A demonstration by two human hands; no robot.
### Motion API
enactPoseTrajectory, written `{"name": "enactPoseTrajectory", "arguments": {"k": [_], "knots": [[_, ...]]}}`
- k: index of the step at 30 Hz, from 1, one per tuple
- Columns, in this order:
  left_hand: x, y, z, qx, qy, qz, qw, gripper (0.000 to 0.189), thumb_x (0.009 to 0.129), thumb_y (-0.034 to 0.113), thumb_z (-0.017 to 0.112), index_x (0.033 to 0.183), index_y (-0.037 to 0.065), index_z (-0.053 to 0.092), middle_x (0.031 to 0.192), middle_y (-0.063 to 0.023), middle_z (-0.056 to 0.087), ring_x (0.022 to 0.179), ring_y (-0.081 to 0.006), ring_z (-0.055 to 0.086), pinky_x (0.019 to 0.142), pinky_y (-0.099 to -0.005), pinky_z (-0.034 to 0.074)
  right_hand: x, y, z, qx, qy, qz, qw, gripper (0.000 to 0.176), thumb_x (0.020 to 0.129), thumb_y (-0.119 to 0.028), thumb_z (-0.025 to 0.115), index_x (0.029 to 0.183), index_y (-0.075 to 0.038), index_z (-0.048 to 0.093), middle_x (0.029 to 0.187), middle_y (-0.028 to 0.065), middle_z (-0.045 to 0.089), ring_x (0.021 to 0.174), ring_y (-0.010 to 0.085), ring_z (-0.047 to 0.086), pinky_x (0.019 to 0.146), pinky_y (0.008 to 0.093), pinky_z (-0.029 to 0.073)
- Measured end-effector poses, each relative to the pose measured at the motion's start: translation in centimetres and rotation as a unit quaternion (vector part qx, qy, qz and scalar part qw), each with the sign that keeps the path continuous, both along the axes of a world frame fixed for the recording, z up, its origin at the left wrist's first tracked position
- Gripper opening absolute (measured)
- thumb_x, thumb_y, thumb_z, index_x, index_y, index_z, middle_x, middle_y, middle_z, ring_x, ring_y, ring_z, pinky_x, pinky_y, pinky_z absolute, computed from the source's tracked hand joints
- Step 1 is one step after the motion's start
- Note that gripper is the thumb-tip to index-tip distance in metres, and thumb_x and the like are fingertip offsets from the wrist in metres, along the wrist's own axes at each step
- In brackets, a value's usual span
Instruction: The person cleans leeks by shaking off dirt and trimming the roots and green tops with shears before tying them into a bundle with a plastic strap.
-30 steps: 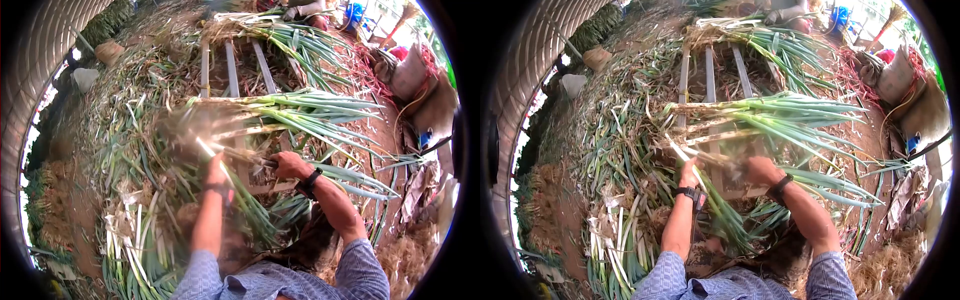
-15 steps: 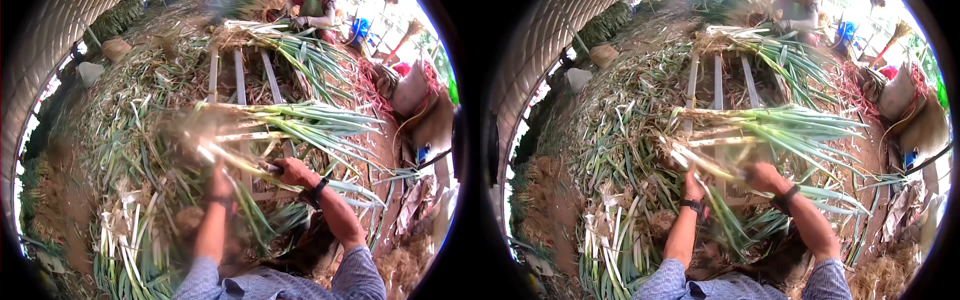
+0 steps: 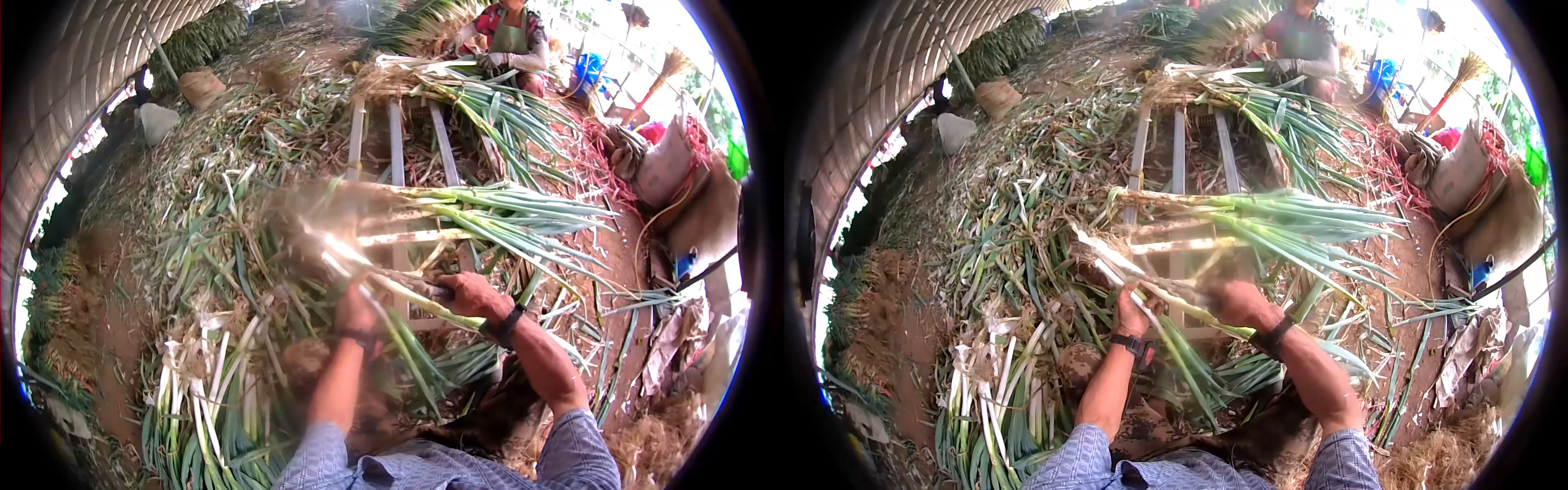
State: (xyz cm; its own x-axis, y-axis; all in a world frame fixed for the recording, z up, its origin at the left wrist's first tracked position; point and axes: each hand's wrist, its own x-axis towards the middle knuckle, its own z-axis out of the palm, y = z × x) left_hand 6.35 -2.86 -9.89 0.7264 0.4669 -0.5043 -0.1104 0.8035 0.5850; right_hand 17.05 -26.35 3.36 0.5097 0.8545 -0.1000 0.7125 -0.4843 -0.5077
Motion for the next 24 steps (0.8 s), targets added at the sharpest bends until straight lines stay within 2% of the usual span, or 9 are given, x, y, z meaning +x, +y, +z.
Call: {"name": "enactPoseTrajectory", "arguments": {"k": [1,4,5,8,14,16,19,22,24], "knots": [[-0.1,0.0,0.2,-0.022,0.013,0.012,1.0,0.034,0.083,0.042,0.059,0.097,0.011,0.062,0.076,-0.0019,0.06,0.058,-0.0162,0.053,0.056,-0.0342,0.046,0.4,-0.3,-0.4,-0.02,0.026,-0.009,0.999,0.032,0.09,-0.022,0.059,0.12,-0.02,0.069,0.099,0.0154,0.071,0.089,0.035,0.068,0.079,0.0439,0.054],[-0.9,-0.5,2.4,0.065,-0.025,-0.002,0.998,0.032,0.083,0.042,0.059,0.096,0.013,0.06,0.075,-0.0012,0.06,0.062,-0.0172,0.056,0.057,-0.0365,0.048,1.0,-1.8,-0.6,-0.002,0.063,-0.008,0.998,0.032,0.078,-0.024,0.067,0.107,-0.012,0.071,0.088,0.0168,0.07,0.081,0.0364,0.067,0.075,0.0456,0.052],[-0.8,-1.2,4.6,0.0,-0.037,0.032,0.999,0.033,0.087,0.047,0.059,0.094,0.014,0.06,0.072,-0.001,0.059,0.061,-0.0166,0.056,0.054,-0.0351,0.047,1.8,-2.7,-1.8,-0.014,0.098,-0.003,0.995,0.037,0.075,-0.024,0.067,0.11,-0.011,0.071,0.092,0.017,0.071,0.084,0.0335,0.068,0.077,0.0423,0.053],[-0.7,0.4,3.9,0.061,-0.008,0.031,0.998,0.035,0.092,0.05,0.058,0.094,0.015,0.06,0.071,-0.0016,0.058,0.059,-0.0158,0.055,0.05,-0.0328,0.047,3.0,-5.1,-2.5,-0.119,0.116,-0.005,0.986,0.042,0.074,-0.022,0.068,0.114,-0.011,0.071,0.095,0.0147,0.072,0.087,0.0292,0.069,0.077,0.04,0.053],[-0.1,3.3,-0.8,0.077,0.026,0.037,0.996,0.024,0.084,0.024,0.078,0.098,0.011,0.065,0.071,-0.0037,0.058,0.059,-0.022,0.06,0.045,-0.0373,0.051,3.1,-10.0,-2.4,-0.183,0.139,-0.045,0.972,0.049,0.073,-0.027,0.074,0.118,-0.008,0.068,0.1,0.0146,0.072,0.09,0.0282,0.068,0.081,0.0377,0.052],[0.4,3.7,-1.9,0.089,0.074,0.055,0.992,0.025,0.086,0.027,0.075,0.1,0.009,0.064,0.075,-0.0063,0.061,0.06,-0.0238,0.062,0.046,-0.0383,0.054,2.5,-10.5,-0.2,-0.206,0.151,-0.055,0.965,0.051,0.073,-0.029,0.075,0.118,-0.007,0.068,0.101,0.0152,0.072,0.093,0.0293,0.068,0.083,0.0383,0.052],[-0.2,2.6,-1.6,0.201,0.058,0.041,0.977,0.039,0.094,0.041,0.063,0.101,0.002,0.067,0.082,-0.0059,0.065,0.071,-0.0149,0.062,0.061,-0.0313,0.051,1.8,-11.1,0.3,-0.233,0.153,-0.078,0.957,0.052,0.073,-0.031,0.076,0.119,-0.006,0.068,0.103,0.0156,0.072,0.096,0.0307,0.068,0.085,0.0387,0.053],[-0.2,3.1,-2.6,0.213,0.134,-0.016,0.968,0.027,0.092,0.03,0.066,0.105,0.006,0.063,0.088,-0.0108,0.065,0.066,-0.0249,0.067,0.049,-0.0396,0.058,0.7,-11.2,0.5,-0.226,0.158,-0.057,0.959,0.041,0.077,-0.036,0.074,0.109,-0.011,0.072,0.094,0.0149,0.072,0.087,0.0306,0.068,0.081,0.0404,0.052],[-0.8,1.9,-3.2,0.328,0.189,-0.017,0.925,0.044,0.093,0.042,0.06,0.088,0.0,0.071,0.075,-0.0097,0.067,0.066,-0.0189,0.064,0.061,-0.0347,0.05,0.3,-10.8,0.5,-0.216,0.137,-0.068,0.964,0.04,0.077,-0.036,0.075,0.108,-0.01,0.072,0.093,0.0168,0.071,0.088,0.0324,0.069,0.081,0.0413,0.052]]}}
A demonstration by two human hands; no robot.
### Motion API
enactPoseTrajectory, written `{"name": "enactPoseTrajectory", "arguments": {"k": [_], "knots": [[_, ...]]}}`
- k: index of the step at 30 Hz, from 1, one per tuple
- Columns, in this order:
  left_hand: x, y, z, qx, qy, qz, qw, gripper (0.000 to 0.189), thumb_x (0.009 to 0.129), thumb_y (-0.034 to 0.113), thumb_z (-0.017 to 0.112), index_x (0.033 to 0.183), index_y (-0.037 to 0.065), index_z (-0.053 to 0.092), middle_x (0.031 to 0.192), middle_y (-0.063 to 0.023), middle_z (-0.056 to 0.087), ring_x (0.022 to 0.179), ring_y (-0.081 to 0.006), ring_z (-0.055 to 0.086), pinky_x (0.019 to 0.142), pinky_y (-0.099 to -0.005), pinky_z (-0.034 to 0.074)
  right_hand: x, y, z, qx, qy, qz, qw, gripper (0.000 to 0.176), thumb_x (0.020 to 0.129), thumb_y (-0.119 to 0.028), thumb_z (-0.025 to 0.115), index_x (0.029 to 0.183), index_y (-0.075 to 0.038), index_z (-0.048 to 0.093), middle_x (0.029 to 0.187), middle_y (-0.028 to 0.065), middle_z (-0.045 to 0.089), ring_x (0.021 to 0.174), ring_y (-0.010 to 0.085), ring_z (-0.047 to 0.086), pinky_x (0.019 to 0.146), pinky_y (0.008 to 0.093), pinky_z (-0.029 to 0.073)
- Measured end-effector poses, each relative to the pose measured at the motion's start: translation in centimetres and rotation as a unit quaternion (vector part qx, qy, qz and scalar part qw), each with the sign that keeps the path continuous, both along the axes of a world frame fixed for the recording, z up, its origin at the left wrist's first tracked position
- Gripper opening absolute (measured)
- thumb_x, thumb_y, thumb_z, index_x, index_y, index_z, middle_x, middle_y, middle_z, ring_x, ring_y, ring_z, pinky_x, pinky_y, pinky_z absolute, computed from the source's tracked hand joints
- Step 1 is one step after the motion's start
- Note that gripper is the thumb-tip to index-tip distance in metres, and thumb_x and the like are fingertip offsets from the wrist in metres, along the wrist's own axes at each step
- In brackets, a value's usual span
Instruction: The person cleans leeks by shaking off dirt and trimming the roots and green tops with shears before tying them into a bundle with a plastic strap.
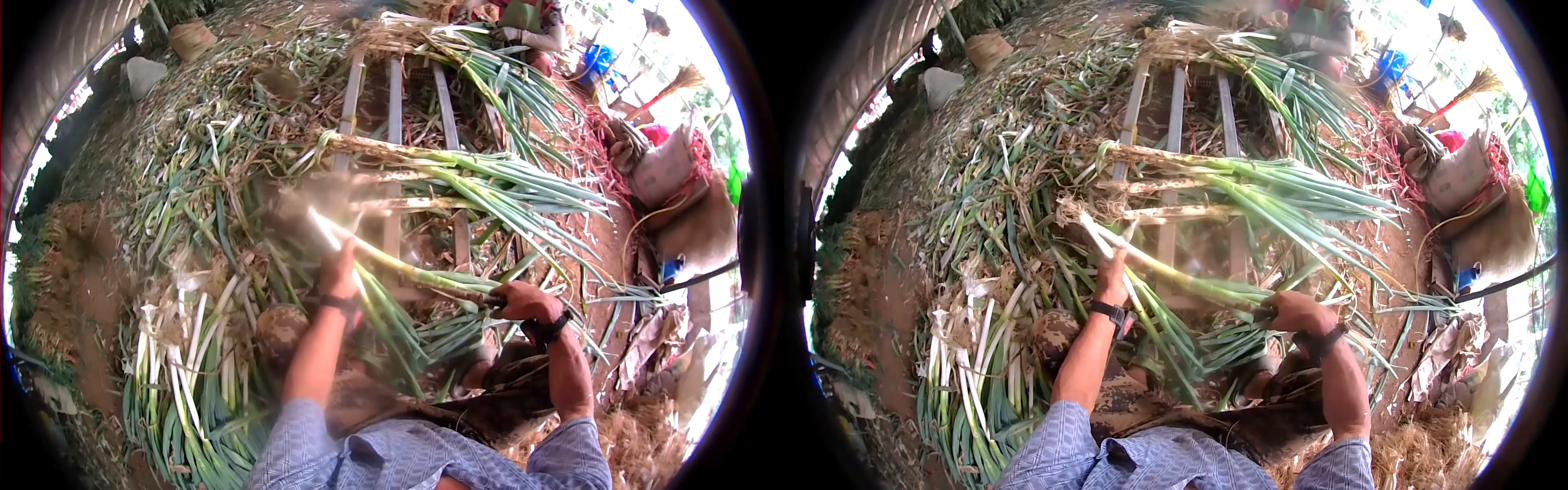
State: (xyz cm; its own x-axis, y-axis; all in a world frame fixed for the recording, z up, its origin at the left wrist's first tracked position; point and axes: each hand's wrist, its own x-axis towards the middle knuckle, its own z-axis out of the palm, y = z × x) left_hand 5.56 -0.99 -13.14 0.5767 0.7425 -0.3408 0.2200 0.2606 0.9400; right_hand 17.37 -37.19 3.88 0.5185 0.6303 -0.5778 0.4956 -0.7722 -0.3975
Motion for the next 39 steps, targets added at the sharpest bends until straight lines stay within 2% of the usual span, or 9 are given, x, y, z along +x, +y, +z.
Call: {"name": "enactPoseTrajectory", "arguments": {"k": [8,12,16,21,23,27,29,34,39], "knots": [[-2.4,0.0,9.5,-0.184,-0.198,0.137,0.953,0.021,0.094,0.021,0.067,0.105,0.004,0.059,0.075,-0.005,0.058,0.055,-0.0174,0.057,0.044,-0.0337,0.049,0.9,0.4,-2.5,0.038,-0.02,0.016,0.999,0.04,0.074,-0.031,0.079,0.104,-0.007,0.07,0.092,0.0148,0.071,0.084,0.03,0.067,0.077,0.0407,0.052],[-7.5,9.2,21.5,0.088,-0.296,0.144,0.94,0.027,0.096,0.032,0.066,0.082,0.012,0.055,0.06,0.0005,0.052,0.045,-0.0117,0.051,0.041,-0.0289,0.044,1.3,1.0,-3.0,0.026,-0.01,-0.003,1.0,0.048,0.072,-0.032,0.081,0.111,-0.006,0.07,0.092,0.0136,0.072,0.083,0.0265,0.068,0.077,0.0392,0.052],[-15.5,15.1,35.3,0.305,-0.341,0.197,0.867,0.022,0.098,0.031,0.062,0.104,0.009,0.061,0.062,0.0024,0.048,0.043,-0.0059,0.046,0.036,-0.0229,0.043,1.8,2.0,-4.0,0.076,0.0,0.007,0.997,0.044,0.072,-0.025,0.079,0.109,-0.003,0.069,0.092,0.0152,0.072,0.084,0.0249,0.068,0.077,0.0376,0.052],[-25.3,16.0,45.2,0.507,-0.166,0.189,0.824,0.024,0.098,0.019,0.063,0.118,0.005,0.061,0.073,0.0008,0.055,0.049,-0.0038,0.047,0.039,-0.02,0.04,1.2,3.4,-4.3,0.049,-0.018,0.041,0.998,0.04,0.072,-0.025,0.078,0.106,-0.007,0.07,0.089,0.0135,0.071,0.081,0.0252,0.066,0.074,0.0403,0.051],[-29.2,19.7,46.6,0.627,0.132,0.265,0.721,0.029,0.101,0.026,0.06,0.116,0.002,0.062,0.077,0.0034,0.054,0.054,-0.0028,0.044,0.044,-0.0228,0.038,1.6,3.4,-5.1,0.053,0.0,0.054,0.997,0.035,0.072,-0.025,0.077,0.099,-0.004,0.068,0.083,0.0131,0.068,0.076,0.0242,0.062,0.072,0.0407,0.05],[-36.4,27.4,42.2,0.727,0.287,0.082,0.619,0.037,0.099,0.025,0.059,0.126,0.0,0.058,0.085,-0.0184,0.064,0.066,-0.0258,0.058,0.061,-0.0396,0.05,2.1,2.8,-6.1,0.054,-0.017,0.069,0.996,0.04,0.075,-0.028,0.074,0.107,-0.004,0.069,0.093,0.0144,0.071,0.087,0.0267,0.068,0.079,0.0398,0.053],[-40.8,30.3,35.4,0.795,0.373,0.0,0.478,0.039,0.091,0.021,0.067,0.122,-0.001,0.059,0.092,-0.0252,0.066,0.075,-0.0385,0.065,0.069,-0.0444,0.052,1.7,2.8,-4.9,0.05,-0.018,0.04,0.998,0.04,0.075,-0.026,0.073,0.109,-0.005,0.069,0.095,0.0158,0.071,0.088,0.0293,0.068,0.079,0.0397,0.053],[-30.9,23.8,23.1,0.472,0.346,-0.116,0.802,0.04,0.082,0.023,0.075,0.115,0.001,0.066,0.108,-0.0195,0.07,0.096,-0.0307,0.068,0.086,-0.0396,0.053,1.6,2.6,-2.7,0.081,-0.035,-0.027,0.996,0.038,0.08,-0.018,0.067,0.117,-0.013,0.072,0.093,0.014,0.073,0.086,0.0268,0.069,0.078,0.0365,0.053],[-11.5,12.8,14.4,0.414,0.1,-0.3,0.854,0.028,0.089,0.022,0.07,0.107,0.0,0.069,0.103,-0.0171,0.072,0.097,-0.0296,0.069,0.086,-0.0376,0.054,3.3,0.8,-4.3,0.095,-0.036,-0.066,0.993,0.033,0.076,-0.024,0.07,0.102,-0.004,0.07,0.08,0.017,0.068,0.073,0.0266,0.064,0.071,0.0394,0.051]]}}
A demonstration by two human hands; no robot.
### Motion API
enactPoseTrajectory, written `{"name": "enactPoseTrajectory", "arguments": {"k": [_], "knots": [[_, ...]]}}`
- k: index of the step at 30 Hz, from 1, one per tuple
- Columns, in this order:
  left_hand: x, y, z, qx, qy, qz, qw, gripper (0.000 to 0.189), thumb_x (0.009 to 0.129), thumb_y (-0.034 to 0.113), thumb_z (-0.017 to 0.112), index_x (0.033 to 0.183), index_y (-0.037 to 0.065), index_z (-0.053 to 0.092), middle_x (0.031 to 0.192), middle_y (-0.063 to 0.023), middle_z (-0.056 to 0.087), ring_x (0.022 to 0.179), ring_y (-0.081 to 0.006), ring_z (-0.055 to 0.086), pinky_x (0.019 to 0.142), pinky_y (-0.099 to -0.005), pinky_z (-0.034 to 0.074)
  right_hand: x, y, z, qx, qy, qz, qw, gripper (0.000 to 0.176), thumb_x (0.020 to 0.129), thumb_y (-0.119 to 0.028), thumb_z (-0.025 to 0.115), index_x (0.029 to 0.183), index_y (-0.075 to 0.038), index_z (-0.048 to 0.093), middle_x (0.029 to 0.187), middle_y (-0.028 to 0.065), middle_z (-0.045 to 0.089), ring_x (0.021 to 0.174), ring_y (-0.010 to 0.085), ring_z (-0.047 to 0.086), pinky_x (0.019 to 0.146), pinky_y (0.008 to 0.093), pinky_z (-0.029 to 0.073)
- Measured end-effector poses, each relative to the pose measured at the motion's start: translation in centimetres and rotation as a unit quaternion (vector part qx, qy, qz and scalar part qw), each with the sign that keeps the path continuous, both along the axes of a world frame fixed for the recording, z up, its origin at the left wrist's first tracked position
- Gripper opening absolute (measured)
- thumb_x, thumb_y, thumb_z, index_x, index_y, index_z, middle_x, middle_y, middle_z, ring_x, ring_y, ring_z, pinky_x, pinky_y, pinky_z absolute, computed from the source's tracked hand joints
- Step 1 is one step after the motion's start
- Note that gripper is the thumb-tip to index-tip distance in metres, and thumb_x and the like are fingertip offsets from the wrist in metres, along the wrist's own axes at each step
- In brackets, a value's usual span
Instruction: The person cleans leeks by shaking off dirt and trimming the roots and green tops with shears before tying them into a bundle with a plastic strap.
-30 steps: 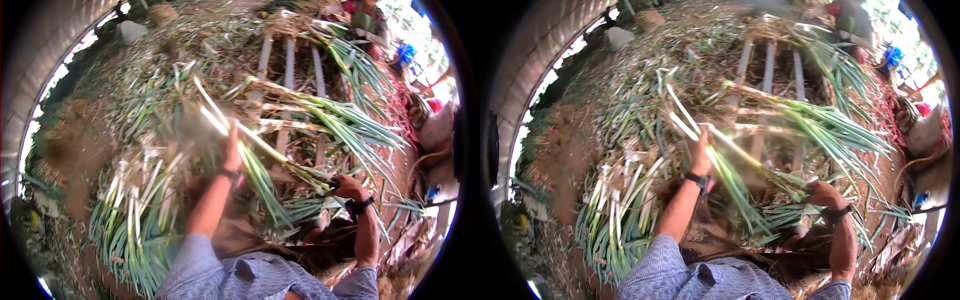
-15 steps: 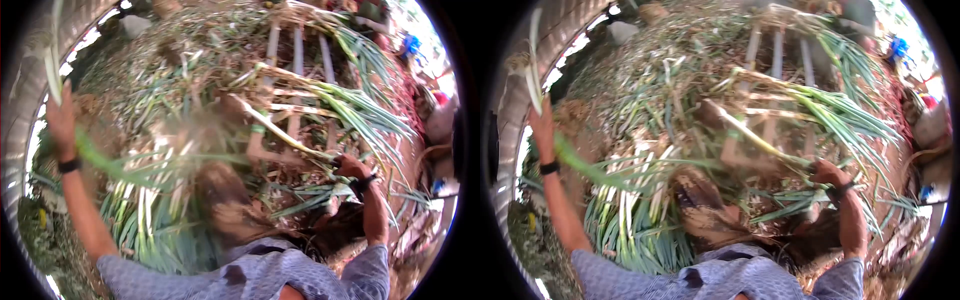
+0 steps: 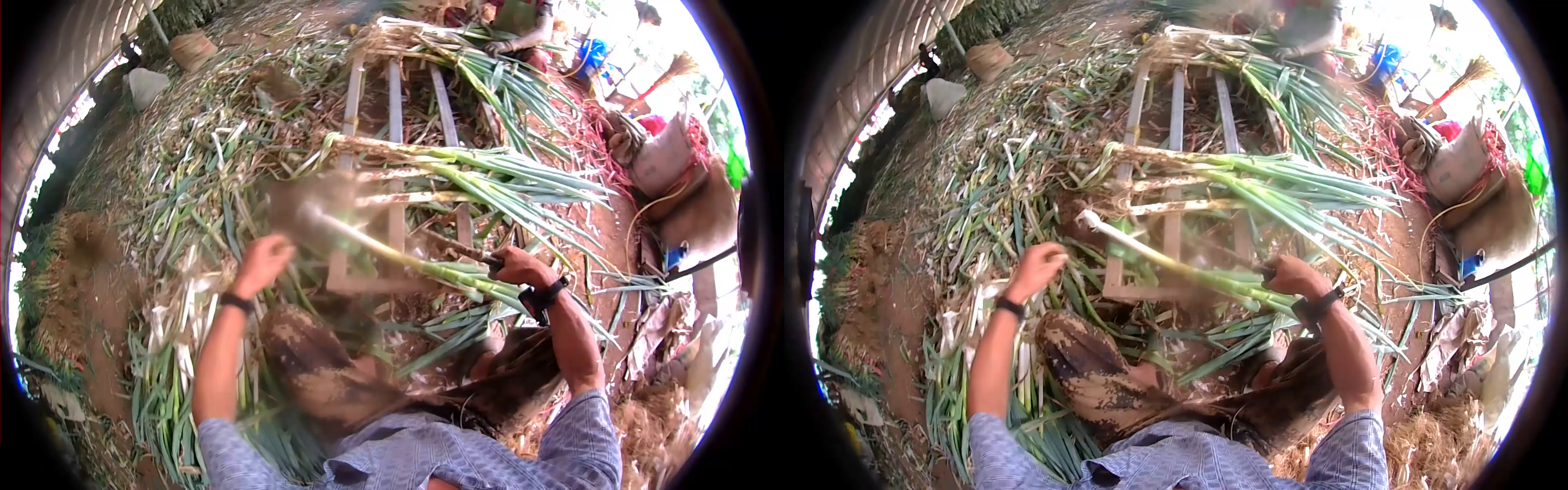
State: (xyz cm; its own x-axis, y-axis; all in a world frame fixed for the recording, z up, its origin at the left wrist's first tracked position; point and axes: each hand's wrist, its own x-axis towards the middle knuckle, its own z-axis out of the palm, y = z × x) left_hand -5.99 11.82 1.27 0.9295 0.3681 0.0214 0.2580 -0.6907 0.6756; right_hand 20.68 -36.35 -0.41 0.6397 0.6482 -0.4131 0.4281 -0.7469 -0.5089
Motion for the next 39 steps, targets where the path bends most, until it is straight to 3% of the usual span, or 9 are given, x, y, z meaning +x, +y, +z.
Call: {"name": "enactPoseTrajectory", "arguments": {"k": [7,11,14,17,18,22,25,28,39], "knots": [[24.0,-13.0,-1.8,0.113,-0.044,-0.144,0.982,0.057,0.082,0.032,0.073,0.126,-0.001,0.058,0.121,-0.0209,0.064,0.116,-0.0318,0.061,0.103,-0.0424,0.046,1.7,-2.5,-0.6,0.007,0.039,-0.101,0.994,0.022,0.079,-0.017,0.065,0.097,-0.005,0.07,0.077,0.0157,0.068,0.067,0.0244,0.063,0.066,0.0395,0.05],[34.7,-16.4,-2.2,0.189,0.053,-0.206,0.959,0.101,0.076,0.06,0.07,0.145,-0.006,0.036,0.152,-0.0292,0.034,0.146,-0.0401,0.026,0.122,-0.0521,0.016,1.1,-3.3,1.8,0.008,0.007,-0.076,0.997,0.023,0.082,-0.023,0.067,0.101,-0.01,0.07,0.084,0.0175,0.07,0.08,0.0337,0.068,0.075,0.0439,0.053],[39.3,-18.0,-4.8,0.28,0.015,-0.187,0.941,0.089,0.082,0.057,0.069,0.141,-0.004,0.04,0.138,-0.0205,0.048,0.131,-0.0292,0.043,0.113,-0.0421,0.034,0.7,-3.8,3.9,0.026,-0.013,-0.104,0.994,0.022,0.082,-0.024,0.068,0.098,-0.01,0.068,0.081,0.0182,0.068,0.078,0.0369,0.067,0.072,0.0452,0.052],[42.6,-18.3,-6.4,0.11,0.123,-0.191,0.968,0.112,0.073,0.079,0.06,0.146,-0.002,0.035,0.153,-0.0269,0.033,0.146,-0.038,0.026,0.122,-0.0547,0.01,0.5,-4.1,5.5,0.011,-0.012,-0.108,0.994,0.022,0.082,-0.025,0.068,0.097,-0.01,0.068,0.08,0.0194,0.067,0.079,0.04,0.066,0.071,0.0467,0.051],[43.2,-18.3,-6.8,0.132,0.129,-0.171,0.968,0.103,0.074,0.078,0.061,0.14,0.001,0.046,0.144,-0.0253,0.043,0.139,-0.0367,0.037,0.12,-0.0543,0.019,0.4,-4.2,6.0,0.006,-0.013,-0.109,0.994,0.022,0.082,-0.026,0.069,0.096,-0.01,0.068,0.08,0.0194,0.067,0.079,0.0401,0.066,0.071,0.0467,0.051],[40.8,-18.5,-8.1,0.127,0.032,-0.171,0.976,0.078,0.078,0.075,0.06,0.115,0.007,0.066,0.115,-0.0184,0.059,0.11,-0.031,0.055,0.099,-0.0515,0.04,-0.1,-5.2,6.2,0.001,-0.011,-0.108,0.994,0.021,0.081,-0.024,0.069,0.096,-0.009,0.068,0.081,0.0194,0.067,0.08,0.0405,0.065,0.071,0.0469,0.051],[35.7,-19.9,-8.3,0.137,-0.005,-0.254,0.957,0.062,0.082,0.064,0.065,0.105,0.006,0.065,0.106,-0.0149,0.062,0.102,-0.0285,0.058,0.099,-0.0476,0.042,-0.6,-5.5,6.8,0.014,-0.012,-0.106,0.994,0.021,0.081,-0.022,0.07,0.097,-0.009,0.068,0.082,0.0194,0.067,0.08,0.0411,0.065,0.071,0.0472,0.05],[30.5,-22.0,-11.3,0.154,-0.248,-0.295,0.91,0.051,0.085,0.064,0.059,0.087,0.014,0.068,0.081,-0.0046,0.059,0.075,-0.0172,0.052,0.071,-0.0382,0.041,-1.6,-6.0,7.5,0.046,-0.011,-0.1,0.994,0.022,0.081,-0.022,0.071,0.098,-0.008,0.068,0.082,0.0201,0.067,0.079,0.0405,0.064,0.07,0.0462,0.049],[12.1,-31.9,-10.4,0.121,-0.246,-0.458,0.846,0.05,0.081,0.018,0.065,0.129,0.007,0.054,0.124,-0.0174,0.057,0.128,-0.0342,0.049,0.116,-0.0528,0.031,-3.9,-6.4,3.8,-0.056,-0.088,-0.004,0.995,0.026,0.077,-0.028,0.067,0.095,-0.009,0.067,0.083,0.0192,0.067,0.084,0.0381,0.065,0.074,0.0478,0.05]]}}
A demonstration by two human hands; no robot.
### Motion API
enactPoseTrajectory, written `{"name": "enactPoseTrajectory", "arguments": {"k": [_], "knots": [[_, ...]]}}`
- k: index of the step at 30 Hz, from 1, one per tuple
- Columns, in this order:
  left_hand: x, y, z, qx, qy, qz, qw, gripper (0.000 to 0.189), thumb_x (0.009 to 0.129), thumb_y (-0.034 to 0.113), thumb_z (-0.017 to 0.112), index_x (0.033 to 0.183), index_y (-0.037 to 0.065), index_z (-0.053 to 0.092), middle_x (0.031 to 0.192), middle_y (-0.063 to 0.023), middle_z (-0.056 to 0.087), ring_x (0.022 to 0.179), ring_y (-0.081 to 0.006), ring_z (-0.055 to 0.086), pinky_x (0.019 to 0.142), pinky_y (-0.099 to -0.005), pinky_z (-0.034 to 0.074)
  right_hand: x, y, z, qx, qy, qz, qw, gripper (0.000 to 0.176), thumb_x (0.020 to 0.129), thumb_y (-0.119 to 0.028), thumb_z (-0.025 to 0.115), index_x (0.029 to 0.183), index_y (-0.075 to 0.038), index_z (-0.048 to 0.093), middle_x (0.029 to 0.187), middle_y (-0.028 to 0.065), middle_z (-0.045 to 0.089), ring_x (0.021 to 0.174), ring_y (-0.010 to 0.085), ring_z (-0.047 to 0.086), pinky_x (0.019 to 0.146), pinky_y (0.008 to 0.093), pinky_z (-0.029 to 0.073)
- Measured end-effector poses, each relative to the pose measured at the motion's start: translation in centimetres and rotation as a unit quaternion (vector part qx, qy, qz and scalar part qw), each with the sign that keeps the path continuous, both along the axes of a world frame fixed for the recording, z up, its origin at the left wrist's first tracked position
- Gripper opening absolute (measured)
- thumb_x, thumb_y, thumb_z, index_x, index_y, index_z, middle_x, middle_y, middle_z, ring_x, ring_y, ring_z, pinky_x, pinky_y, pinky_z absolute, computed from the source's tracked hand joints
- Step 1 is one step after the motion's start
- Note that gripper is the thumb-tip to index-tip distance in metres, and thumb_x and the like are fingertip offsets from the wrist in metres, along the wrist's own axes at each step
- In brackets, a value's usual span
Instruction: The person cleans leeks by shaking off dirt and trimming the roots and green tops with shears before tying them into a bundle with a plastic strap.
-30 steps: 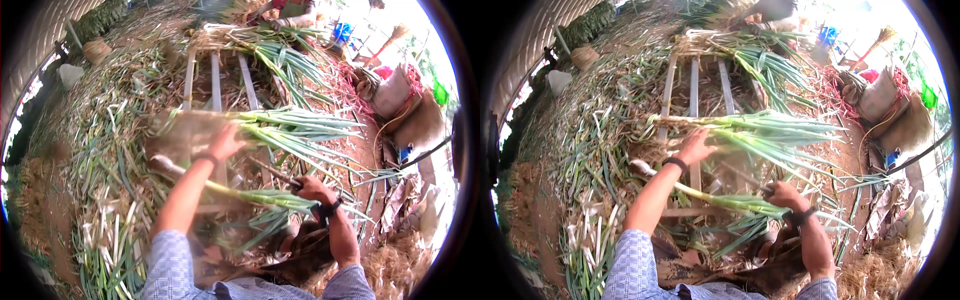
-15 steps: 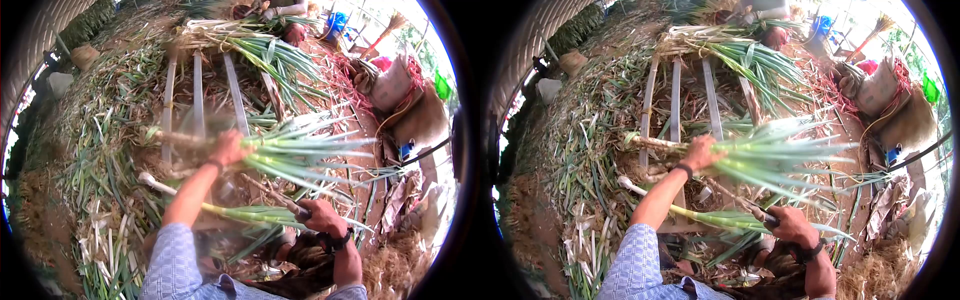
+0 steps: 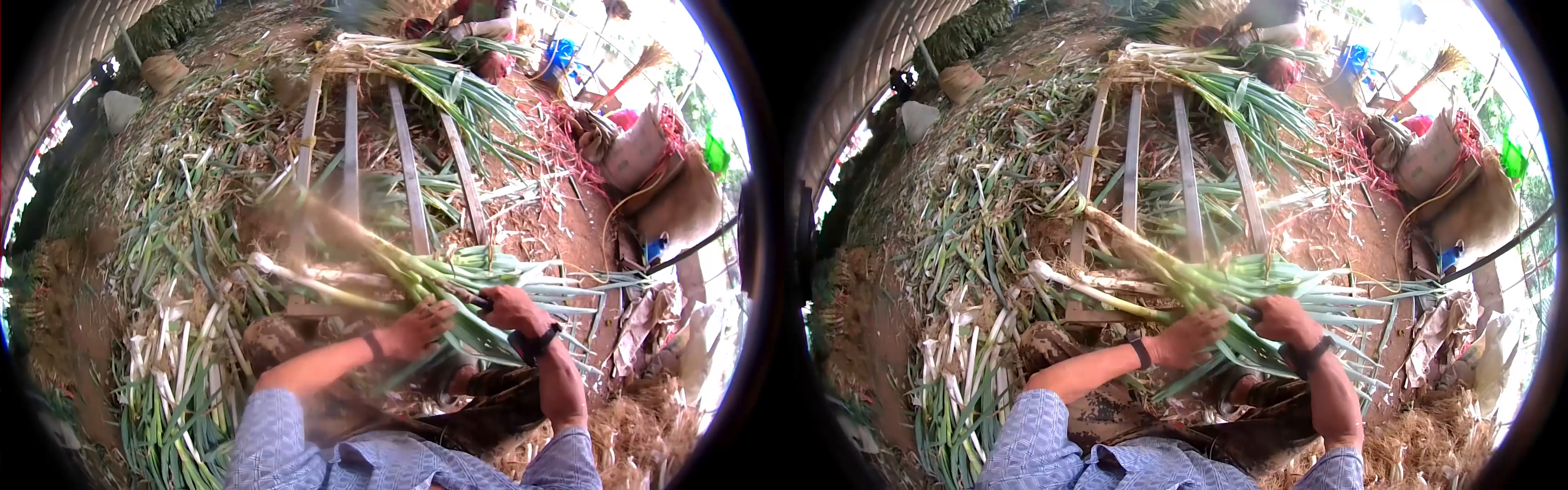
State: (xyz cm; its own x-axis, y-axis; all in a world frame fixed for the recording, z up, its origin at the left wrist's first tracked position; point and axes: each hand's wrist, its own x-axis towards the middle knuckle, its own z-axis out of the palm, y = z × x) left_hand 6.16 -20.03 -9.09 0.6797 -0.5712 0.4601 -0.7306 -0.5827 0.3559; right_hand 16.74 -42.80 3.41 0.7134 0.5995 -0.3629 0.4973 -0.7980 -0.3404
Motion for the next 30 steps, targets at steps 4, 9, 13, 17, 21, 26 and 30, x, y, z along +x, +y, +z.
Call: {"name": "enactPoseTrajectory", "arguments": {"k": [4,9,13,17,21,26,30], "knots": [[-2.7,0.6,-0.4,-0.047,0.017,0.027,0.998,0.04,0.079,0.013,0.066,0.119,0.006,0.061,0.12,-0.0161,0.06,0.124,-0.031,0.052,0.112,-0.0474,0.036,0.4,1.5,-1.8,-0.007,0.007,0.033,0.999,0.024,0.076,-0.027,0.066,0.092,-0.008,0.068,0.085,0.0205,0.067,0.085,0.0389,0.065,0.075,0.0477,0.05],[-0.5,6.1,0.5,-0.268,0.148,0.277,0.911,0.026,0.09,0.003,0.059,0.116,0.002,0.064,0.105,-0.0171,0.066,0.094,-0.0289,0.064,0.084,-0.0395,0.053,1.1,3.8,-0.9,-0.033,0.006,0.008,0.999,0.029,0.076,-0.027,0.066,0.1,-0.01,0.07,0.089,0.0189,0.069,0.087,0.037,0.066,0.078,0.0464,0.051],[5.0,12.6,-5.9,-0.536,0.265,0.387,0.702,0.031,0.09,-0.002,0.048,0.12,-0.004,0.053,0.105,-0.0124,0.063,0.09,-0.0183,0.067,0.064,-0.0292,0.061,0.6,5.8,0.0,-0.005,0.045,0.014,0.999,0.033,0.077,-0.026,0.063,0.106,-0.011,0.07,0.092,0.0195,0.07,0.089,0.0368,0.067,0.08,0.0456,0.051],[8.5,14.5,-8.8,-0.588,0.243,0.417,0.649,0.023,0.088,-0.001,0.049,0.108,-0.001,0.061,0.093,-0.0107,0.066,0.074,-0.0224,0.068,0.054,-0.0397,0.059,1.1,5.8,-0.1,-0.004,0.04,0.028,0.999,0.035,0.077,-0.025,0.063,0.109,-0.011,0.07,0.092,0.0194,0.07,0.09,0.0356,0.067,0.079,0.0446,0.052],[9.9,15.7,-9.0,-0.66,0.317,0.391,0.558,0.014,0.094,0.015,0.053,0.098,0.005,0.062,0.083,-0.0081,0.067,0.069,-0.0197,0.067,0.047,-0.0356,0.052,0.9,6.0,0.5,0.012,0.086,-0.003,0.996,0.032,0.078,-0.026,0.067,0.105,-0.008,0.069,0.087,0.0184,0.069,0.082,0.0329,0.067,0.075,0.0436,0.051],[7.3,13.3,-1.8,-0.739,0.336,0.329,0.484,0.027,0.099,0.033,0.053,0.107,0.008,0.062,0.089,-0.0066,0.068,0.073,-0.0209,0.066,0.059,-0.036,0.054,2.2,5.2,-0.9,0.058,0.052,0.0,0.997,0.031,0.081,-0.03,0.069,0.101,-0.006,0.067,0.081,0.0174,0.067,0.076,0.033,0.065,0.071,0.0438,0.05],[5.5,12.0,-3.1,-0.761,0.327,0.269,0.491,0.036,0.1,0.041,0.053,0.113,0.008,0.06,0.099,-0.0083,0.068,0.084,-0.0223,0.067,0.072,-0.0383,0.056,1.5,5.8,-0.7,0.1,0.033,0.041,0.994,0.024,0.082,-0.025,0.069,0.095,-0.005,0.065,0.078,0.0174,0.065,0.073,0.0346,0.063,0.068,0.0441,0.048]]}}
